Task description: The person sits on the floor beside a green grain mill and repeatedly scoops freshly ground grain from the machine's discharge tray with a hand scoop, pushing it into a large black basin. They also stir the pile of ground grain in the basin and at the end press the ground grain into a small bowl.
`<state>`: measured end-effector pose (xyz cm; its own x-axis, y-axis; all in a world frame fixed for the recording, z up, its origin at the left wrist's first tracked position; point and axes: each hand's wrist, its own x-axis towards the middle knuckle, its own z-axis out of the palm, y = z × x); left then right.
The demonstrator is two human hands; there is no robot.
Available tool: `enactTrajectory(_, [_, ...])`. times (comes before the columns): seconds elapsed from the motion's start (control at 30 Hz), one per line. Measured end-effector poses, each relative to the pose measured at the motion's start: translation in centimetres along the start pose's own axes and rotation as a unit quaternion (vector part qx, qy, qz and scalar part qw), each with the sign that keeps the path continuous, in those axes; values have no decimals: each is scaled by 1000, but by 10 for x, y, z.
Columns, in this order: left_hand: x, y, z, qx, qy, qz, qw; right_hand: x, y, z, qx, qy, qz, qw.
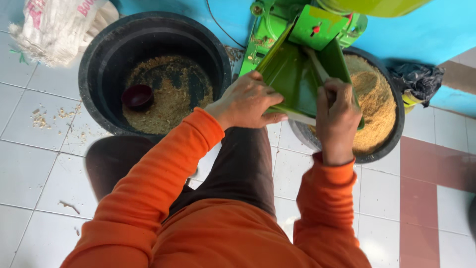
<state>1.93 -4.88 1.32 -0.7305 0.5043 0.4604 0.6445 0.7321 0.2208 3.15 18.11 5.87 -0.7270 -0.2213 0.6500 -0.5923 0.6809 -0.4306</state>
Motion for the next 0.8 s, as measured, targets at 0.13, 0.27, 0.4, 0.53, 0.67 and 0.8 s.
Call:
enactTrajectory(0.13, [-2,-1,-1,-14,32,14,999,-1,7,11,24,44,-17,999])
enactTrajectory(0.27, [-2,-1,-2,-18,42,7,999,2,10,22,-10,-43,4,999])
enactTrajectory(0.4, [-5,0,-2,-17,80,16,997,7,0,15,-28,22,-25,999])
enactTrajectory(0.53, [-7,0,-3,-24,91,16,995,-21,-15,-29,-29,73,0,997])
enactTrajectory(0.67, [-7,1,-2,-34,79,8,996,-42,-7,-51,-73,53,9,996])
enactTrajectory(0.8, [-8,1,-2,-37,103,18,994,-12,8,-16,-5,-2,-28,1000])
